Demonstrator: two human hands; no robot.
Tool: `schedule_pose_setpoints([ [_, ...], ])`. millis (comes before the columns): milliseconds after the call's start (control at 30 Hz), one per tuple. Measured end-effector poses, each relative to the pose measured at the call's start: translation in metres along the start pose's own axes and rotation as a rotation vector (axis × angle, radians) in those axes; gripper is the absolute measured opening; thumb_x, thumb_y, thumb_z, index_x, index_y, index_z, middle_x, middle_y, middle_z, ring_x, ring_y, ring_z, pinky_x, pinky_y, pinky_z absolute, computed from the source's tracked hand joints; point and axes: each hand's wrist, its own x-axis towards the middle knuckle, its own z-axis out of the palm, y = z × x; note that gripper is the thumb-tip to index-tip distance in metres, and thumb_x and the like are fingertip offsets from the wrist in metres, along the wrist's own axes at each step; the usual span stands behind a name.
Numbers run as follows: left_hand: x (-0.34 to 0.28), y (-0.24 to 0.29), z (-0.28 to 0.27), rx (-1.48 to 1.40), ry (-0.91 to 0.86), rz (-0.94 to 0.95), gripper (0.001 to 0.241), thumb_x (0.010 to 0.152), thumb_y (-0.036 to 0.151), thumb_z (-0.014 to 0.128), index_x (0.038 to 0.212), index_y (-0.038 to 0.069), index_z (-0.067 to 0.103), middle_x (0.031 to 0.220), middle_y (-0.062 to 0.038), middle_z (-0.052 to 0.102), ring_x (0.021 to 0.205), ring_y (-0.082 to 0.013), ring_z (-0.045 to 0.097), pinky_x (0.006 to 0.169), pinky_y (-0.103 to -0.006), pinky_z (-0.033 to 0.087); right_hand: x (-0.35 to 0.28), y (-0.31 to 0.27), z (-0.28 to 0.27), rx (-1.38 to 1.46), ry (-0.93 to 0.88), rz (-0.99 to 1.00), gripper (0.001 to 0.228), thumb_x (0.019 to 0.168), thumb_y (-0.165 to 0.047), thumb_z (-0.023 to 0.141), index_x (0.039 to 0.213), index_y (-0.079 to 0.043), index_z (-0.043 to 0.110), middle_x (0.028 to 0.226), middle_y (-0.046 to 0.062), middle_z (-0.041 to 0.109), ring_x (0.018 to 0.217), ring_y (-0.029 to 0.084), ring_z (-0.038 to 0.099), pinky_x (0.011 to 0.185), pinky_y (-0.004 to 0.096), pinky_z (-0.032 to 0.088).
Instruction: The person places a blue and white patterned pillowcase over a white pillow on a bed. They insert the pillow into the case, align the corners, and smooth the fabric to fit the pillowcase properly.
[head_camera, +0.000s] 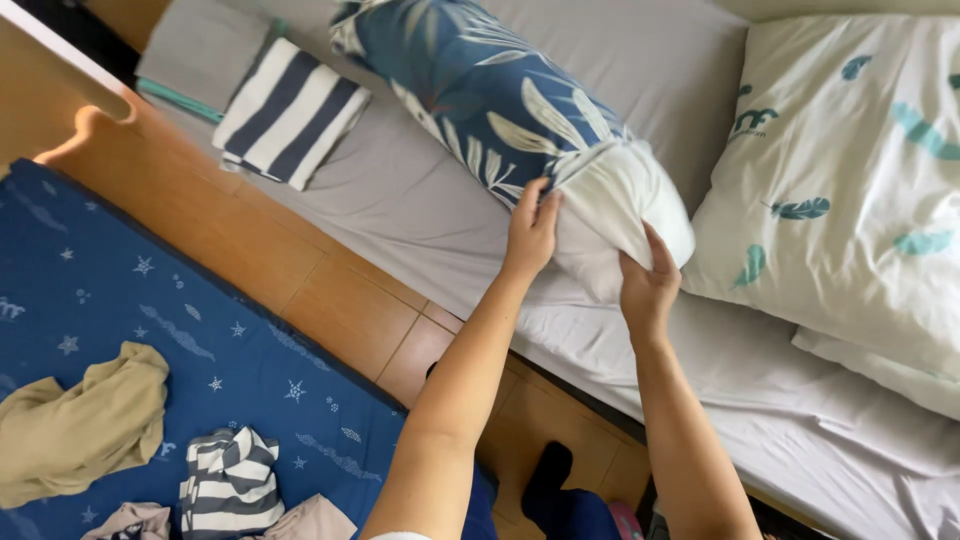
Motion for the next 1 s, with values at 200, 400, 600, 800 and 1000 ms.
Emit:
schedule_pose_setpoints([
  [200,-0.020,0.098,0.009,0.150,-0.212,0.195,0.029,0.100,0.025,0.064,0.117,0.001,0.067,0.100,-0.015,0.076,0.087,-0.0208,0.073,0.079,-0.0298,0.055,-0.040,-0.058,-0.052,0.240,-0.023,0.291,0.049,0.093,-0.003,0.068,0.141,0.003,0.060,0.116,0.002,0.068,0.099,0.008,0.061,0.088,0.023,0.049],
  [400,-0.060,0.135,0.027,0.270,-0.273,0.105,0.025,0.098,0.022,0.065,0.109,0.000,0.068,0.091,-0.019,0.074,0.075,-0.0270,0.069,0.071,-0.0325,0.053,-0.047,-0.045,-0.094,0.221,-0.026,0.179,0.047,0.094,-0.008,0.070,0.139,0.003,0.061,0.116,0.004,0.069,0.099,0.008,0.063,0.089,0.023,0.052],
  [600,-0.086,0.063,0.045,0.396,-0.139,0.087,0.034,0.096,0.026,0.065,0.115,-0.003,0.066,0.098,-0.026,0.072,0.094,-0.0402,0.071,0.080,-0.0447,0.056,-0.044,-0.051,-0.131,-0.302,-0.238,0.309,0.059,0.086,-0.023,0.073,0.143,-0.015,0.061,0.116,0.011,0.073,0.095,0.020,0.068,0.088,0.034,0.053],
  [800,-0.077,0.037,0.047,0.665,-0.099,0.232,0.033,0.096,0.025,0.064,0.115,-0.002,0.062,0.100,-0.027,0.071,0.097,-0.0463,0.067,0.086,-0.0531,0.053,-0.084,-0.127,-0.138,-1.058,-0.154,-0.195,0.052,0.088,-0.029,0.080,0.138,-0.024,0.064,0.149,0.007,0.059,0.131,0.040,0.054,0.106,0.051,0.042],
  [1000,-0.118,0.126,0.035,0.684,-0.081,0.362,0.017,0.096,0.014,0.059,0.106,0.001,0.059,0.119,-0.027,0.058,0.089,-0.0437,0.065,0.075,-0.0494,0.055,-0.103,-0.081,-0.101,-0.361,-0.274,-0.220,0.101,0.074,-0.026,0.081,0.155,0.011,0.031,0.150,0.039,0.029,0.130,0.056,0.042,0.101,0.054,0.040],
])
